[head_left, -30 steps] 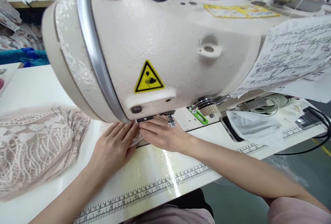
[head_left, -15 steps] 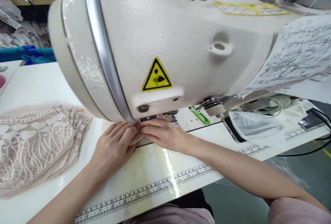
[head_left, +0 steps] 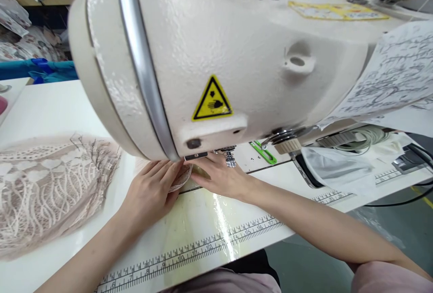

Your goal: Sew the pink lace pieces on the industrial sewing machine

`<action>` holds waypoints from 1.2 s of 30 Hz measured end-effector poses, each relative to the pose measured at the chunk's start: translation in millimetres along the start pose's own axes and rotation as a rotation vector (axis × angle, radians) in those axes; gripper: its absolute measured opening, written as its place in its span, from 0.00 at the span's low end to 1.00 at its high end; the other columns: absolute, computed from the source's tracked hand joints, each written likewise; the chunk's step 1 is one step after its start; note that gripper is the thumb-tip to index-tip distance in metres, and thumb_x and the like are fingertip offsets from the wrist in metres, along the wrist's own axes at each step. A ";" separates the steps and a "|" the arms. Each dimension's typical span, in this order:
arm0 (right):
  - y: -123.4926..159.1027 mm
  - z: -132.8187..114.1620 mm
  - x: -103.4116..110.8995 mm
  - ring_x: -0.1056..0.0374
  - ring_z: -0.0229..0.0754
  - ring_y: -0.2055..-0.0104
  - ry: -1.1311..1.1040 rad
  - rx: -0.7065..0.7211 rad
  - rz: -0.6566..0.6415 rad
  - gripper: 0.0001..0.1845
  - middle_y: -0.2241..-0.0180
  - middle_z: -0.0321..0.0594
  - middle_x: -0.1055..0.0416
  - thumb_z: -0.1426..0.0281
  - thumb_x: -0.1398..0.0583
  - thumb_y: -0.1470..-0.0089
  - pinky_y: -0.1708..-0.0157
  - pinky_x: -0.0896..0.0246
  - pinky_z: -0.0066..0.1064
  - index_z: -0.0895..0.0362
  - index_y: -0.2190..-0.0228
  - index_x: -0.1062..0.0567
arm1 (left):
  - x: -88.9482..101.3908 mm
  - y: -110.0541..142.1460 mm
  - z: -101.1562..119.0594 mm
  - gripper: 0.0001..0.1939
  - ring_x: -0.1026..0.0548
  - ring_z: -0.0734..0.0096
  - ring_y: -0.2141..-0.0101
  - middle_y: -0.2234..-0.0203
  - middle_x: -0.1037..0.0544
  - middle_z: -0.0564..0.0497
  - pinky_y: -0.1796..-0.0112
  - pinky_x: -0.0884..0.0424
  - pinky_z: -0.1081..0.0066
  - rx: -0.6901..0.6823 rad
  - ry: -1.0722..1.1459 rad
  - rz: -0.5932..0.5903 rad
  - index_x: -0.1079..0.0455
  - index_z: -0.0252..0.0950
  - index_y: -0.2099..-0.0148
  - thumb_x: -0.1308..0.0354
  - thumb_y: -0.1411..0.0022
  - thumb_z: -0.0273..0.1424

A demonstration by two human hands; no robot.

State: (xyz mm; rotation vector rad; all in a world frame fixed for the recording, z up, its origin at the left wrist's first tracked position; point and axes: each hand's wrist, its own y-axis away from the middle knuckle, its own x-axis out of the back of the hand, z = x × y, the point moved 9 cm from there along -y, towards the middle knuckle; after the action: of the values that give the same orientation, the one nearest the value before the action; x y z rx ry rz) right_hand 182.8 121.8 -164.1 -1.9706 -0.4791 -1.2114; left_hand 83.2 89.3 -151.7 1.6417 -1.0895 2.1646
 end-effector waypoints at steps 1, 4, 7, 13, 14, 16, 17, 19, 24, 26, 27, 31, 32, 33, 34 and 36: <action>-0.4 -1.7 -0.1 0.32 0.38 0.68 -0.015 0.027 0.012 0.11 0.60 0.38 0.25 0.65 0.45 0.37 0.68 0.37 0.32 0.53 0.56 0.26 | 0.0 -0.3 -0.1 0.18 0.20 0.59 0.61 0.57 0.20 0.41 0.58 0.25 0.59 0.003 0.005 -0.002 0.34 0.26 0.46 0.53 0.34 0.28; -0.7 -8.9 5.6 0.30 0.35 0.66 -0.054 0.130 0.089 0.10 0.60 0.36 0.23 0.70 0.45 0.37 0.62 0.37 0.32 0.54 0.63 0.24 | -0.1 -0.1 -0.9 0.17 0.20 0.60 0.62 0.58 0.20 0.41 0.58 0.25 0.60 0.009 0.014 -0.004 0.34 0.26 0.46 0.52 0.35 0.27; -0.1 -13.1 9.4 0.30 0.33 0.66 -0.042 0.185 0.089 0.10 0.61 0.33 0.22 0.73 0.45 0.38 0.63 0.39 0.30 0.55 0.66 0.23 | -0.6 1.3 -1.9 0.18 0.21 0.60 0.61 0.57 0.20 0.41 0.57 0.26 0.60 0.010 0.017 -0.004 0.34 0.26 0.45 0.51 0.36 0.27; 1.8 -18.5 13.7 0.31 0.35 0.63 0.024 0.249 0.041 0.11 0.66 0.34 0.22 0.78 0.44 0.40 0.64 0.39 0.29 0.54 0.64 0.22 | -3.7 4.4 -1.5 0.21 0.22 0.60 0.57 0.53 0.21 0.43 0.52 0.29 0.58 -0.020 -0.013 -0.039 0.34 0.28 0.42 0.50 0.37 0.26; 1.8 -18.5 15.6 0.30 0.35 0.63 0.021 0.250 0.058 0.11 0.67 0.33 0.21 0.78 0.44 0.40 0.65 0.39 0.29 0.54 0.65 0.22 | -4.5 4.8 -1.2 0.22 0.22 0.60 0.56 0.52 0.21 0.44 0.51 0.30 0.58 -0.028 -0.028 -0.050 0.34 0.29 0.42 0.50 0.37 0.25; 1.7 -17.7 19.1 0.30 0.34 0.63 0.016 0.243 0.095 0.11 0.67 0.32 0.21 0.78 0.43 0.41 0.66 0.38 0.27 0.54 0.64 0.22 | -6.5 5.7 -0.6 0.23 0.22 0.59 0.55 0.51 0.21 0.46 0.49 0.32 0.57 -0.039 -0.054 -0.074 0.35 0.31 0.41 0.50 0.37 0.25; 1.8 -17.7 20.7 0.29 0.34 0.63 0.013 0.243 0.113 0.10 0.67 0.32 0.21 0.78 0.42 0.41 0.67 0.38 0.27 0.54 0.64 0.22 | -7.5 6.0 -0.4 0.23 0.23 0.59 0.55 0.51 0.22 0.46 0.48 0.33 0.57 -0.041 -0.063 -0.086 0.35 0.31 0.40 0.51 0.37 0.25; 2.2 -18.2 22.5 0.29 0.33 0.63 0.012 0.249 0.135 0.10 0.67 0.31 0.21 0.77 0.42 0.41 0.67 0.37 0.26 0.54 0.64 0.22 | -9.1 6.4 -0.2 0.23 0.23 0.59 0.54 0.50 0.22 0.46 0.47 0.35 0.56 -0.041 -0.076 -0.105 0.35 0.31 0.40 0.51 0.36 0.26; 1.6 -15.4 18.6 0.30 0.34 0.64 0.002 0.227 0.089 0.09 0.65 0.33 0.21 0.75 0.42 0.40 0.66 0.35 0.26 0.54 0.64 0.21 | -9.6 5.8 0.1 0.22 0.23 0.57 0.53 0.49 0.23 0.44 0.45 0.37 0.55 -0.037 -0.092 -0.120 0.35 0.31 0.40 0.51 0.35 0.26; 1.4 -15.7 14.3 0.30 0.34 0.62 -0.018 0.237 0.048 0.09 0.65 0.34 0.22 0.75 0.42 0.40 0.63 0.34 0.27 0.53 0.64 0.21 | -9.2 5.8 -0.1 0.22 0.24 0.58 0.53 0.48 0.23 0.44 0.45 0.37 0.56 -0.041 -0.085 -0.120 0.35 0.32 0.40 0.51 0.35 0.27; 1.4 -16.5 12.4 0.30 0.35 0.62 -0.029 0.249 0.032 0.10 0.65 0.34 0.22 0.75 0.43 0.40 0.61 0.34 0.28 0.54 0.64 0.21 | -9.0 5.9 -0.3 0.22 0.24 0.58 0.53 0.48 0.23 0.44 0.45 0.37 0.56 -0.045 -0.082 -0.120 0.35 0.32 0.40 0.51 0.35 0.27; 1.1 -18.4 8.5 0.30 0.35 0.60 -0.043 0.272 0.017 0.11 0.66 0.34 0.22 0.77 0.43 0.40 0.59 0.34 0.27 0.54 0.65 0.22 | -9.7 7.1 -2.0 0.23 0.24 0.56 0.52 0.47 0.24 0.43 0.45 0.37 0.56 -0.055 -0.091 -0.127 0.35 0.30 0.39 0.50 0.35 0.28; 0.9 -18.4 8.6 0.30 0.34 0.60 -0.040 0.271 0.026 0.11 0.66 0.34 0.22 0.78 0.44 0.40 0.59 0.34 0.26 0.54 0.65 0.22 | -10.0 7.3 -2.3 0.23 0.24 0.56 0.52 0.47 0.24 0.43 0.46 0.37 0.56 -0.057 -0.094 -0.129 0.35 0.30 0.39 0.50 0.35 0.28; 0.9 -18.4 9.2 0.30 0.34 0.60 -0.037 0.271 0.039 0.11 0.66 0.33 0.22 0.78 0.44 0.40 0.60 0.34 0.26 0.55 0.65 0.22 | -10.3 7.5 -2.5 0.23 0.24 0.56 0.52 0.47 0.24 0.43 0.46 0.37 0.56 -0.059 -0.097 -0.131 0.35 0.30 0.39 0.50 0.35 0.28; 0.9 -18.4 10.0 0.30 0.34 0.60 -0.033 0.270 0.054 0.11 0.66 0.33 0.22 0.78 0.44 0.40 0.60 0.34 0.26 0.55 0.66 0.22 | -10.5 7.6 -2.8 0.23 0.24 0.56 0.53 0.47 0.24 0.43 0.46 0.37 0.56 -0.060 -0.100 -0.132 0.35 0.30 0.39 0.50 0.35 0.29; 1.3 -18.5 11.5 0.31 0.34 0.61 -0.030 0.272 0.079 0.11 0.66 0.33 0.22 0.78 0.44 0.40 0.60 0.34 0.25 0.55 0.66 0.22 | -11.0 7.7 -3.1 0.23 0.23 0.56 0.53 0.47 0.24 0.43 0.47 0.36 0.56 -0.061 -0.109 -0.134 0.36 0.30 0.39 0.50 0.34 0.29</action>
State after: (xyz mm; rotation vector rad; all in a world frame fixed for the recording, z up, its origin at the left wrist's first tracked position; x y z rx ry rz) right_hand 178.3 106.0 -149.8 -1.7603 -0.5456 -1.0114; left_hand 80.4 88.7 -165.3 1.7700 -1.0304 1.9604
